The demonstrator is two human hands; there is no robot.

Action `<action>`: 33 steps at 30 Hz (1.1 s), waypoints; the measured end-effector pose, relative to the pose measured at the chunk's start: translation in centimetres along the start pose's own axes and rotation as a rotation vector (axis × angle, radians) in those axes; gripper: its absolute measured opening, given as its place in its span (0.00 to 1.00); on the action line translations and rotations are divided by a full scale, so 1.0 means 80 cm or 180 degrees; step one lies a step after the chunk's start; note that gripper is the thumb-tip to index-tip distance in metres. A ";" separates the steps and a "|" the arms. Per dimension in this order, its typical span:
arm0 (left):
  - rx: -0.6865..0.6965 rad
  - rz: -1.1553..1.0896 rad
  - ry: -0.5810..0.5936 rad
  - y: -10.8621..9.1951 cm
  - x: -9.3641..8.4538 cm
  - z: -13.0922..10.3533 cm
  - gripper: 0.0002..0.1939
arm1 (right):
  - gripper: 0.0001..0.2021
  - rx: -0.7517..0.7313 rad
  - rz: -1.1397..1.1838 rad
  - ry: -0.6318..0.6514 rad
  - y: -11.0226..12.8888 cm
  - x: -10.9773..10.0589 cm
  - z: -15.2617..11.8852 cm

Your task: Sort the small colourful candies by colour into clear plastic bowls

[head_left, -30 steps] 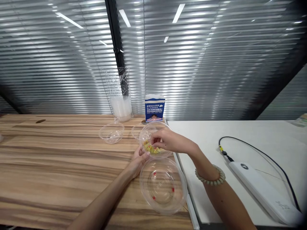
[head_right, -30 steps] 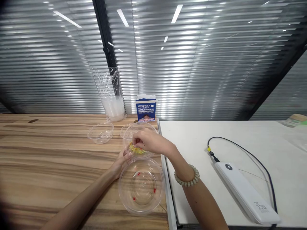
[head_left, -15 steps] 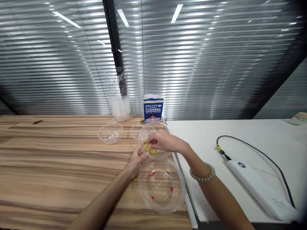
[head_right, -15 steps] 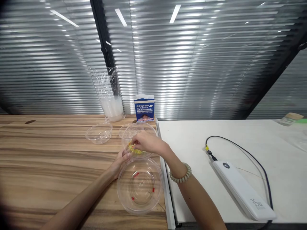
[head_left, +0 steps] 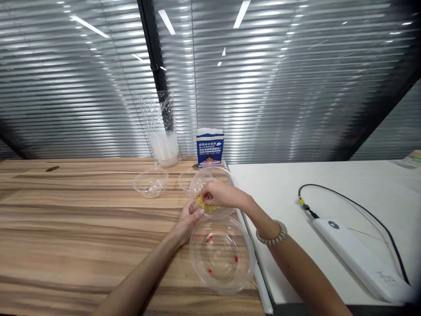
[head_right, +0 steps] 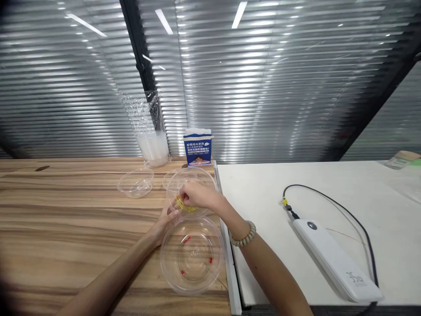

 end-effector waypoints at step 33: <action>0.0081 -0.0079 0.0100 -0.002 0.003 0.000 0.36 | 0.12 -0.0122 0.0217 -0.0046 0.009 -0.028 -0.024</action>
Point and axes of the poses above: each hand's wrist, its own z-axis towards the middle knuckle, its own x-axis out of the palm, y = z × x, the point moved 7 cm from there along z, towards the middle knuckle, and after that the axes turned 14 degrees about x, right-handed, at the moved point
